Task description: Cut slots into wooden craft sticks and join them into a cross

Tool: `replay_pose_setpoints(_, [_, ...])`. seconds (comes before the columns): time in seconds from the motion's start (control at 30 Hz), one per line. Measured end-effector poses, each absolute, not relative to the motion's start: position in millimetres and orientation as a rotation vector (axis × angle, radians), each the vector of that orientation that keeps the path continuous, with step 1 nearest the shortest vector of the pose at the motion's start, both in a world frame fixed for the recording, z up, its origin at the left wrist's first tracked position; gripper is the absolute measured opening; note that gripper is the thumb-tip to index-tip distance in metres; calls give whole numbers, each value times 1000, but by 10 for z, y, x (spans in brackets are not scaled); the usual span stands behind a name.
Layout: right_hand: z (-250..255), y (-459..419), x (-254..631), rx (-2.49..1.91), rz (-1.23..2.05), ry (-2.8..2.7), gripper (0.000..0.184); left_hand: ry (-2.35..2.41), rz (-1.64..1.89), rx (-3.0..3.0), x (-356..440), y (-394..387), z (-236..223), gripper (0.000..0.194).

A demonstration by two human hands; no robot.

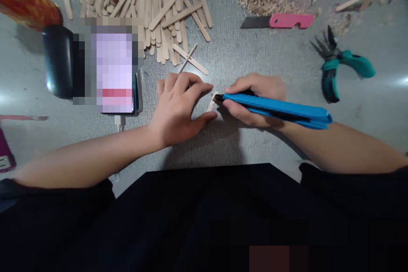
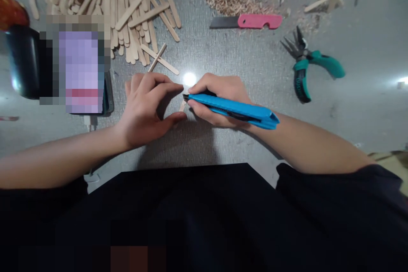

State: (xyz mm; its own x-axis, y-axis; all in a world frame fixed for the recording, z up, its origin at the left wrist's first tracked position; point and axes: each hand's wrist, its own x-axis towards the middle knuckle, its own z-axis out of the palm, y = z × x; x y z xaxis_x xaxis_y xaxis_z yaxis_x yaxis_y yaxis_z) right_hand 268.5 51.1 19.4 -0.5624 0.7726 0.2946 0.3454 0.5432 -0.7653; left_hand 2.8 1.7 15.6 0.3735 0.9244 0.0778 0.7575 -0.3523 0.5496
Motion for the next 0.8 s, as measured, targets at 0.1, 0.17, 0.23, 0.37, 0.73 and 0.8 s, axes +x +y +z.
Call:
replay_pose_setpoints(0.1, [247, 469, 2670, -953, 824, -2105, 11, 1469, 552, 2187, 36, 4, 175, 45])
replay_pose_setpoints(0.17, [268, 445, 2656, -957, 814, -2064, 11, 1477, 559, 2202, 34, -10, 176, 39])
replay_pose_setpoints(0.23, [284, 431, 2642, -982, 792, -2000, 11, 1467, 556, 2244, 28, -26, 172, 34])
replay_pose_setpoints(0.37, [282, 479, 2642, -1023, 735, -1932, 7, 1451, 570, 2322, 20, -55, 170, 12])
replay_pose_setpoints(0.73, [-30, 734, 2677, -811, 1311, -1659, 80, 1181, 709, 2560, 18, -40, 13, 14])
replay_pose_setpoints(0.8, [-44, 740, 2693, -754, 1453, -1581, 91, 1113, 756, 2561, 14, -30, 5, 15])
